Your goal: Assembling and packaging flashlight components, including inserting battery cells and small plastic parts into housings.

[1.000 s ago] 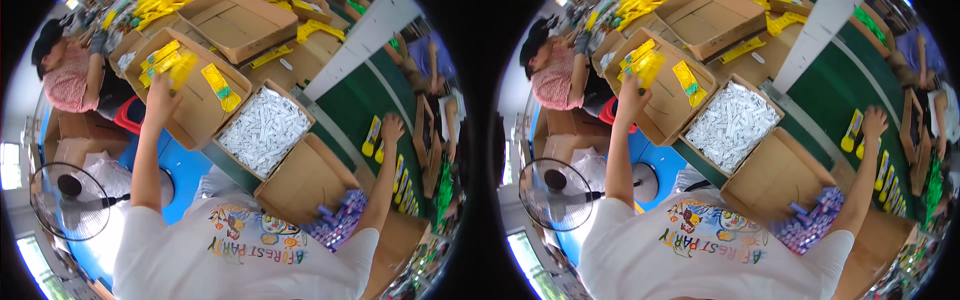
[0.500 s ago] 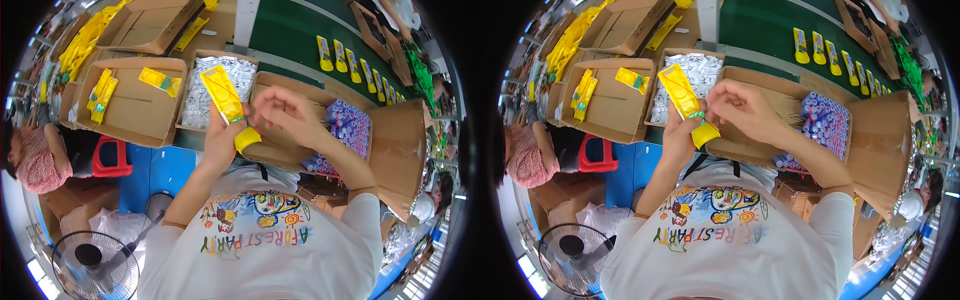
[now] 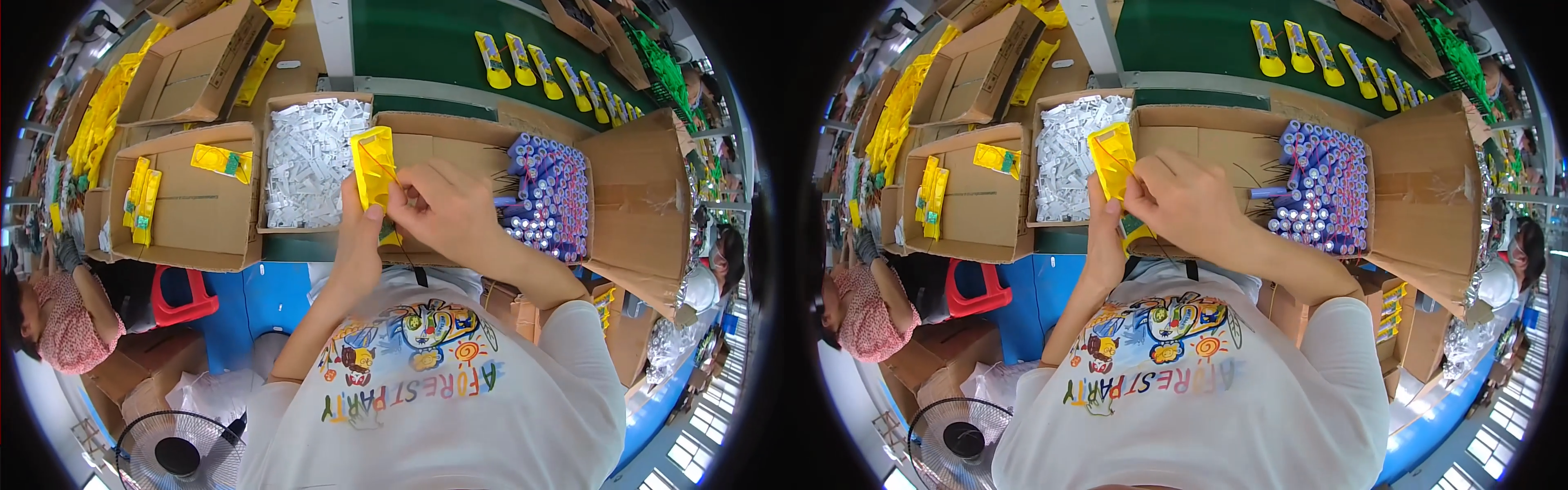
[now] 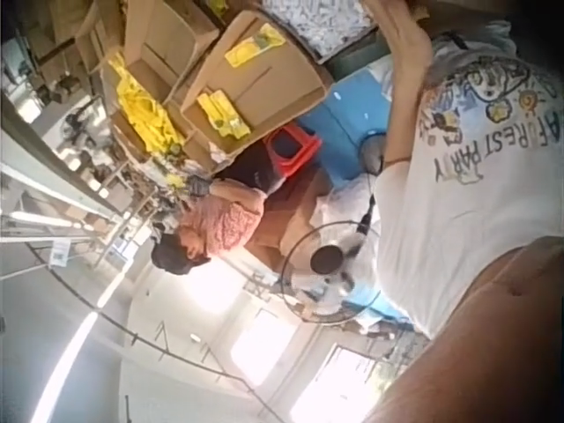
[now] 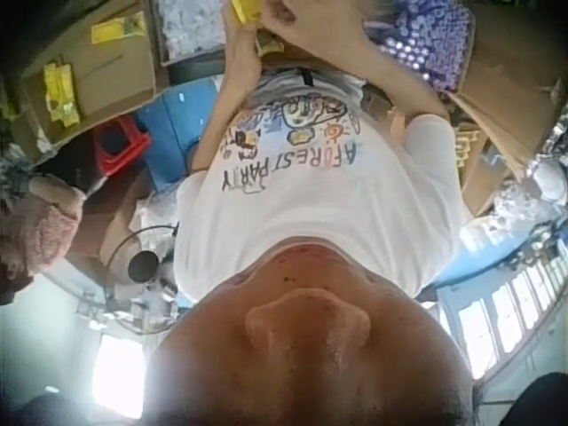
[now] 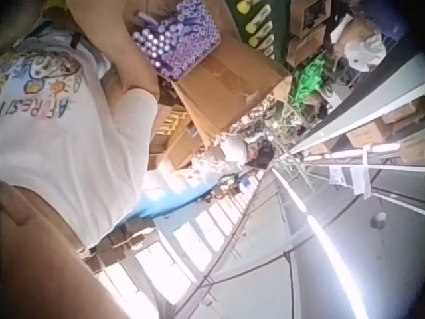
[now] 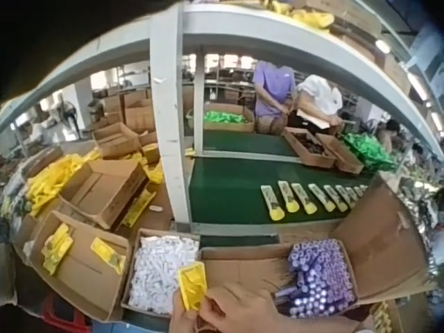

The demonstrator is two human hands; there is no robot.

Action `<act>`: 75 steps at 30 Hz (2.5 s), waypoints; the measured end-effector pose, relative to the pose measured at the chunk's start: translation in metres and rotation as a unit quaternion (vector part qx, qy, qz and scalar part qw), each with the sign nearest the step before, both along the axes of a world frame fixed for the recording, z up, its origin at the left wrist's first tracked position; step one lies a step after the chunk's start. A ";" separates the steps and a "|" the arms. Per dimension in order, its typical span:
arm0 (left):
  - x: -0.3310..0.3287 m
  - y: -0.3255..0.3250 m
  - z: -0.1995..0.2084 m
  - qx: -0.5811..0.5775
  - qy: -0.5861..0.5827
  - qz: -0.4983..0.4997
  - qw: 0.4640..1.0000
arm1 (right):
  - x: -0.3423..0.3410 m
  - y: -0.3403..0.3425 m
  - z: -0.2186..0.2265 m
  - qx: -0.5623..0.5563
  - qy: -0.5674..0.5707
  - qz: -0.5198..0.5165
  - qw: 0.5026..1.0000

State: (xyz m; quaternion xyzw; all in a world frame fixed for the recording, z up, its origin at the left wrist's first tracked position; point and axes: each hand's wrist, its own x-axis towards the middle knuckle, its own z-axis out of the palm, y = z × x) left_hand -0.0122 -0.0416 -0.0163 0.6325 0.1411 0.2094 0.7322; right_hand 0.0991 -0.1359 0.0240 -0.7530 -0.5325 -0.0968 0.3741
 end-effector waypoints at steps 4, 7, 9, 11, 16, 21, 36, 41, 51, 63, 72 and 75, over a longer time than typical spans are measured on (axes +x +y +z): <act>0.008 -0.001 -0.005 -0.068 0.038 -0.016 0.997 | -0.016 -0.016 -0.012 -0.031 -0.061 -0.025 0.997; 0.012 -0.002 0.002 -0.051 0.085 -0.021 0.995 | -0.016 -0.026 -0.027 -0.003 -0.031 0.029 0.999; 0.006 0.000 -0.002 -0.128 0.067 -0.048 0.988 | 0.019 -0.042 -0.029 -0.069 0.012 0.043 0.997; 0.002 0.003 0.005 -0.190 0.035 -0.060 0.979 | 0.074 -0.069 -0.032 -0.277 -0.013 0.035 0.960; 0.003 -0.001 0.005 -0.227 0.039 -0.128 0.965 | 0.108 -0.079 -0.032 -0.542 -0.056 0.066 0.836; -0.002 -0.011 -0.006 -0.239 0.045 -0.179 0.953 | 0.058 -0.050 0.012 -0.067 -0.218 0.181 0.957; -0.041 0.034 -0.006 -0.349 0.072 -0.077 0.931 | 0.020 0.044 -0.025 -0.130 0.138 0.359 0.914; -0.065 0.049 -0.006 -0.385 -0.052 0.070 0.919 | 0.043 0.114 -0.030 -0.240 0.062 0.193 0.950; -0.070 0.040 -0.010 -0.461 -0.059 0.018 0.885 | 0.049 0.091 -0.028 -0.131 0.096 0.280 0.946; -0.054 0.020 -0.003 -0.263 0.039 -0.015 0.964 | 0.026 0.074 -0.020 0.041 0.193 0.180 0.964; -0.042 0.025 -0.002 -0.182 0.030 -0.033 0.982 | 0.024 0.071 -0.002 -0.071 0.212 0.156 0.962; -0.039 0.025 0.010 -0.197 0.016 -0.051 0.979 | 0.026 0.072 0.014 -0.026 0.201 0.131 0.971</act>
